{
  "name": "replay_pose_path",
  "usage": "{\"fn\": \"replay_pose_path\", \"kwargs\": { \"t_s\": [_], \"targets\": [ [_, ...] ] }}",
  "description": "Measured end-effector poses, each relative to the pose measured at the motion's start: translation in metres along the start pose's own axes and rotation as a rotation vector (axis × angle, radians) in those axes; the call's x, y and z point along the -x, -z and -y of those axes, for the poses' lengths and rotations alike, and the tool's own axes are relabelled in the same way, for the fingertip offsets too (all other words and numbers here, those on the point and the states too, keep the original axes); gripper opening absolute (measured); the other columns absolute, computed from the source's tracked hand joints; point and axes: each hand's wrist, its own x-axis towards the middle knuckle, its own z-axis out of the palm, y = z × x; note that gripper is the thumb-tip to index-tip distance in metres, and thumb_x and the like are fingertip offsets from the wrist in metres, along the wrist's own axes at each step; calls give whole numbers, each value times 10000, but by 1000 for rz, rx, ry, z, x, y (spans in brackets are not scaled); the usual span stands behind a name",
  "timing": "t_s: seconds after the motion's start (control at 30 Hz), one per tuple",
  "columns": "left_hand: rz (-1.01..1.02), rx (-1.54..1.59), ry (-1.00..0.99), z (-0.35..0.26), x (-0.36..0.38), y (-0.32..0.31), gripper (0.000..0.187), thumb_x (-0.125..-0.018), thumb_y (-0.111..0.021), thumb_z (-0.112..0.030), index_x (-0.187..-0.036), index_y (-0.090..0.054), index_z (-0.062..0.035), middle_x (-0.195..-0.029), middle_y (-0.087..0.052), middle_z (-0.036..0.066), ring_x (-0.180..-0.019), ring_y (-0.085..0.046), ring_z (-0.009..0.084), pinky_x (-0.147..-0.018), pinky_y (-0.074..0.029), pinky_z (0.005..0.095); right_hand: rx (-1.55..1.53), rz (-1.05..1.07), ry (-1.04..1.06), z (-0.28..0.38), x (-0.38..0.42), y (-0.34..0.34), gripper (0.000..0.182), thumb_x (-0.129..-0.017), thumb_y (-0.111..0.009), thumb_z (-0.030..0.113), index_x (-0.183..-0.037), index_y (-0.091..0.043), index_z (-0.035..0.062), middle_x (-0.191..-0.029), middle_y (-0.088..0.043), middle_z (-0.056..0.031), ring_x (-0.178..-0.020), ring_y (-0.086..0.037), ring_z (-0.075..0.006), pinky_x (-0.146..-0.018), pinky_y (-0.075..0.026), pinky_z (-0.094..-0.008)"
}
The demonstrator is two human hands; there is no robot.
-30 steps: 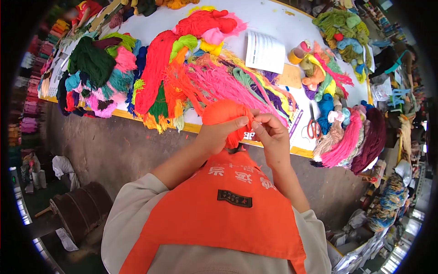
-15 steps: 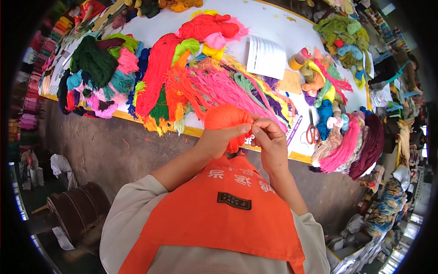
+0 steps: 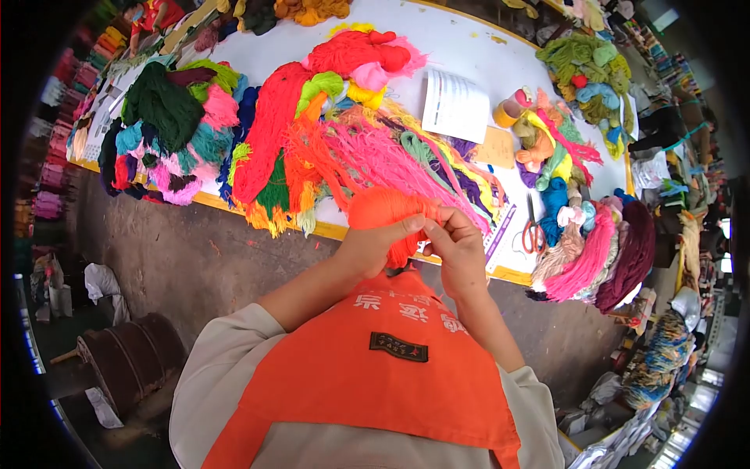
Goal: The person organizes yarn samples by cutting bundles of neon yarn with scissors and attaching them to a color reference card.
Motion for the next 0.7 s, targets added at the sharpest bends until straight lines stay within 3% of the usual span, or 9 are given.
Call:
{"fn": "replay_pose_path", "kwargs": {
  "t_s": [0.3, 0.4, 0.47, 0.7],
  "targets": [
    [-65, 56, 10, 4, -1, 2, 293, -942, -591, -137, -1189, -576, 20, -1254, -575, 143, -1102, -594, 232, -901, -527, 381, -101, -49, 0, 2, 3, -4, 50, -909, -641, 93, -950, -644, 65, -793, -616, 31, -641, -539, -23, -560, -444, -171],
    [-25, -5, -44, -2, 2, -9, 290, -934, -603, -132, -1180, -580, 18, -1212, -598, 135, -1078, -604, 226, -891, -530, 376, -74, -20, -6, -1, 4, 1, 36, -903, -649, 87, -931, -645, 66, -777, -612, 28, -624, -528, -25, -557, -441, -169],
    [-77, 4, -44, -11, 5, -23, 211, -914, -623, -97, -1092, -616, 16, -1056, -648, 92, -985, -628, 168, -845, -521, 311, -8, -12, 32, -4, 3, 2, 30, -894, -661, 79, -917, -647, 66, -760, -603, 31, -609, -513, -22, -550, -431, -169],
    [-89, 5, -75, 2, 3, -16, 217, -932, -602, -116, -1095, -609, 26, -1049, -655, 88, -966, -635, 175, -846, -524, 326, -38, -56, 26, -1, 6, 1, 36, -908, -634, 70, -940, -626, 57, -762, -588, 14, -580, -481, -24, -530, -412, -187]
  ]
}}
